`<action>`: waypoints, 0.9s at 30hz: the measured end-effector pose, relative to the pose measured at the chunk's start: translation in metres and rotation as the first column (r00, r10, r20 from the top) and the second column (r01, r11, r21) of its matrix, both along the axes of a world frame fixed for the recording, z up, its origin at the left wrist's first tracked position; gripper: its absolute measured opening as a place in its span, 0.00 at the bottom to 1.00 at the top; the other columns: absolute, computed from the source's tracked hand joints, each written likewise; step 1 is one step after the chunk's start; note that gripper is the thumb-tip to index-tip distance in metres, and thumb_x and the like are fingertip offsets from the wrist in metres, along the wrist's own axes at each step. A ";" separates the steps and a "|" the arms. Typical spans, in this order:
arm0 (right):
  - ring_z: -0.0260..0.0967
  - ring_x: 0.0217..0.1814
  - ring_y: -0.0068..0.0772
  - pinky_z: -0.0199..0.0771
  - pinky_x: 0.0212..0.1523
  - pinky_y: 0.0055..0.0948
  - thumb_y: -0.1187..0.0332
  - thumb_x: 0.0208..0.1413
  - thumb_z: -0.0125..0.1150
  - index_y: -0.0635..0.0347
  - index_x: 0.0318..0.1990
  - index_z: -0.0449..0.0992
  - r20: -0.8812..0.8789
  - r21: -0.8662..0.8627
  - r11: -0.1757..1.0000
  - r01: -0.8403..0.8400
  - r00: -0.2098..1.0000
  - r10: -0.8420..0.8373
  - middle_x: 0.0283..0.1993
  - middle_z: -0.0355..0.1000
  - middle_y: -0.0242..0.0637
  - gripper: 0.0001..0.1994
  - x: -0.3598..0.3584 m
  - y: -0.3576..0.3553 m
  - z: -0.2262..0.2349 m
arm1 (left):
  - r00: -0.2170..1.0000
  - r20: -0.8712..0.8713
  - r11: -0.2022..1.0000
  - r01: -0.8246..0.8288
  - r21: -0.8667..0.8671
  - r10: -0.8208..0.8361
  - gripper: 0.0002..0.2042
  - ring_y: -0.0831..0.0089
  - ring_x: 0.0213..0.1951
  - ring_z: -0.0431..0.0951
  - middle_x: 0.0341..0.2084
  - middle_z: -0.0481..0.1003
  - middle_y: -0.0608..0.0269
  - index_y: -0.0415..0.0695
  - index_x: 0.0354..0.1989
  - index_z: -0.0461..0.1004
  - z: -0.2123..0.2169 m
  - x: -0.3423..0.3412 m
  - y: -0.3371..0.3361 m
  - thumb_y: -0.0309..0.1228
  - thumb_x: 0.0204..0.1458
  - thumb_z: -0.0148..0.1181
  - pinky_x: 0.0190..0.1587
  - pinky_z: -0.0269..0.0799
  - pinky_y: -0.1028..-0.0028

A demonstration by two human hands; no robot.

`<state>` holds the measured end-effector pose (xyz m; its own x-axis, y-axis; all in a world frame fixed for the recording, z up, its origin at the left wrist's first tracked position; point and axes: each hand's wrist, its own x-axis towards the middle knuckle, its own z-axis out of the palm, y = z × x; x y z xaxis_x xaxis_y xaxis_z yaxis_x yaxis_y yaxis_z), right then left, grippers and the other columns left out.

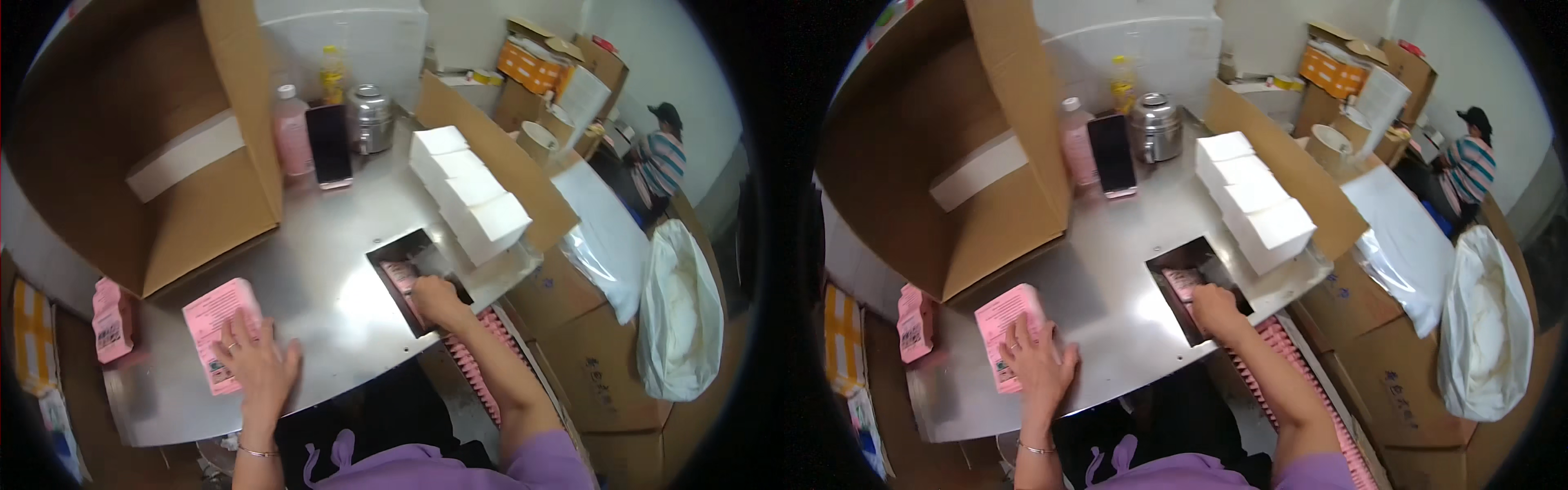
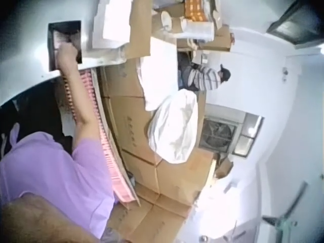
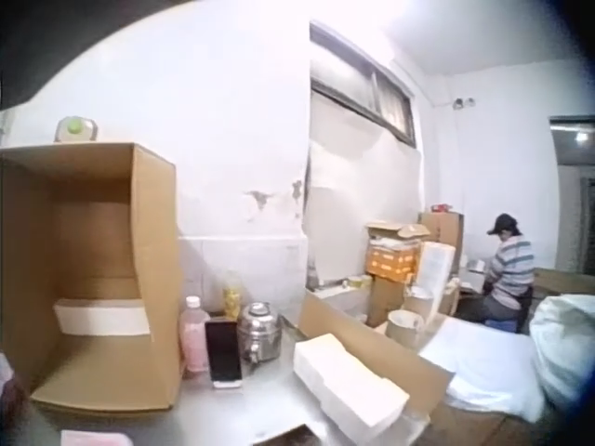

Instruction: Packaging pink-labeled items into white boxes and plastic sleeves and placing them into a shipping carton.

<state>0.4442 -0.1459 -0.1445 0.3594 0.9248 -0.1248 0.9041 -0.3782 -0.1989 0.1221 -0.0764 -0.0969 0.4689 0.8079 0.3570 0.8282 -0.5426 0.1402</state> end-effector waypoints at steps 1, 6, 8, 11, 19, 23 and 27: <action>0.79 0.32 0.54 0.80 0.34 0.48 0.69 0.50 0.57 0.63 0.27 0.80 0.035 0.106 0.994 -0.027 0.999 0.023 0.28 0.78 0.54 0.08 -0.011 -0.013 0.013 | 0.994 -0.064 0.996 -0.088 0.019 0.089 0.29 0.41 0.66 0.58 0.63 0.62 0.40 0.48 0.57 0.73 -0.010 0.001 0.007 0.41 0.44 0.67 0.67 0.43 0.37; 0.77 0.33 0.47 0.77 0.35 0.40 0.71 0.55 0.63 0.62 0.36 0.81 0.093 0.785 0.619 0.026 0.983 -0.158 0.31 0.78 0.45 0.05 -0.011 -0.089 0.097 | 0.960 -0.163 0.974 -0.223 0.047 0.227 0.27 0.41 0.68 0.56 0.66 0.59 0.39 0.47 0.60 0.70 -0.019 -0.074 0.003 0.41 0.50 0.61 0.68 0.44 0.39; 0.77 0.34 0.47 0.75 0.37 0.37 0.73 0.57 0.61 0.62 0.40 0.81 -0.003 0.812 0.490 0.318 0.841 -0.541 0.32 0.78 0.44 0.06 0.048 -0.122 0.125 | 0.966 -0.174 0.979 -0.178 0.099 0.193 0.27 0.41 0.68 0.57 0.66 0.60 0.39 0.47 0.61 0.70 -0.030 -0.105 0.010 0.40 0.50 0.60 0.69 0.45 0.41; 0.72 0.51 0.50 0.72 0.48 0.45 0.62 0.59 0.62 0.62 0.42 0.81 0.210 0.891 0.419 0.176 0.658 -0.723 0.47 0.76 0.48 0.12 0.186 -0.174 0.124 | 0.954 -0.182 0.966 -0.214 0.142 0.238 0.26 0.43 0.67 0.58 0.66 0.60 0.42 0.47 0.60 0.70 -0.047 -0.142 0.042 0.37 0.51 0.62 0.67 0.51 0.46; 0.71 0.52 0.50 0.71 0.49 0.51 0.53 0.54 0.64 0.58 0.38 0.83 0.146 0.547 0.550 0.632 0.575 -0.805 0.44 0.76 0.44 0.17 0.281 -0.174 0.072 | 0.890 -0.311 0.923 -0.242 0.298 0.334 0.28 0.45 0.60 0.70 0.61 0.70 0.48 0.55 0.64 0.71 -0.027 -0.185 0.054 0.56 0.60 0.50 0.58 0.69 0.48; 0.74 0.45 0.46 0.74 0.46 0.43 0.59 0.54 0.61 0.62 0.35 0.83 -0.012 0.757 0.384 0.529 0.599 -0.801 0.39 0.78 0.43 0.14 0.296 -0.177 0.056 | 0.886 -0.311 0.919 -0.250 0.306 0.344 0.27 0.44 0.61 0.69 0.61 0.70 0.47 0.56 0.64 0.71 -0.022 -0.183 0.050 0.55 0.60 0.52 0.58 0.69 0.47; 0.71 0.30 0.35 0.73 0.36 0.36 0.66 0.58 0.57 0.68 0.31 0.79 -0.507 0.827 -0.102 0.554 0.653 -0.562 0.25 0.74 0.39 0.12 0.321 -0.184 0.060 | 0.914 -0.268 0.944 -0.254 0.210 0.306 0.26 0.44 0.60 0.69 0.60 0.70 0.47 0.56 0.62 0.73 -0.014 -0.185 0.043 0.54 0.59 0.53 0.58 0.69 0.47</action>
